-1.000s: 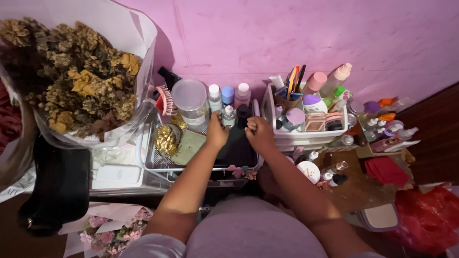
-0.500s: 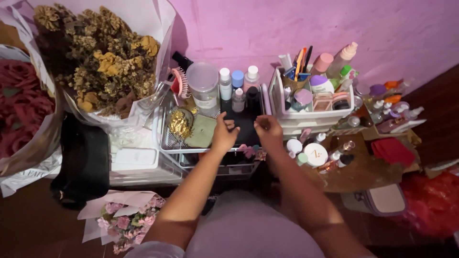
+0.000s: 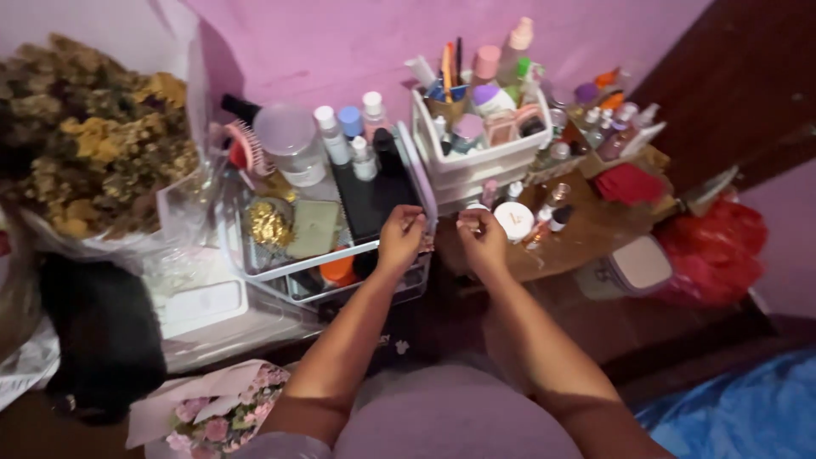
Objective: The person wipes a black box with a red cloth, then places it on a rolling cart. They pick up a pink hairbrush, wipe it, and set it down. They then pick up several cosmetic bottles and jars from a table and place them into the rolling cart, arranging them one by one.
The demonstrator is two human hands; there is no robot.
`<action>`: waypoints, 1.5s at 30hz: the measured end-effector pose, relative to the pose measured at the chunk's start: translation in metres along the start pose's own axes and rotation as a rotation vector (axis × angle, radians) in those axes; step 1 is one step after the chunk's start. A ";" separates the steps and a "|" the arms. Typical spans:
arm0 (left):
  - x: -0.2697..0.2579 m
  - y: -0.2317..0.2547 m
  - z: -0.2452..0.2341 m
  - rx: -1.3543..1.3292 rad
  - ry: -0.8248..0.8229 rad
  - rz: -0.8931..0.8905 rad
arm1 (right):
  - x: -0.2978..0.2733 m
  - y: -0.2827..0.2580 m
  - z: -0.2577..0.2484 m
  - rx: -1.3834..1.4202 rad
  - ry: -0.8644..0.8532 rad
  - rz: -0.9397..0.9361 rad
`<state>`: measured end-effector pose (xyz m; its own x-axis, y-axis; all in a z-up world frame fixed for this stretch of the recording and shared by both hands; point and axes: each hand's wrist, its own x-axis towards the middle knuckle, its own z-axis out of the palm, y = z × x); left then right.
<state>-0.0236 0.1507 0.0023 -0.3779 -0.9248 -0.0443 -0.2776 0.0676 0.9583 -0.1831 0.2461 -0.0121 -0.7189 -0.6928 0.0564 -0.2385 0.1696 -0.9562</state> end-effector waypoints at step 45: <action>0.018 0.011 0.306 0.483 -0.422 -0.036 | 0.142 0.124 -0.229 -0.269 -0.381 -0.025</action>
<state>-0.3037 0.2488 -0.0739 -0.6486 -0.7092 -0.2762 -0.6261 0.2909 0.7234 -0.4647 0.3290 -0.0574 -0.4317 -0.8985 -0.0794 -0.4497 0.2906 -0.8446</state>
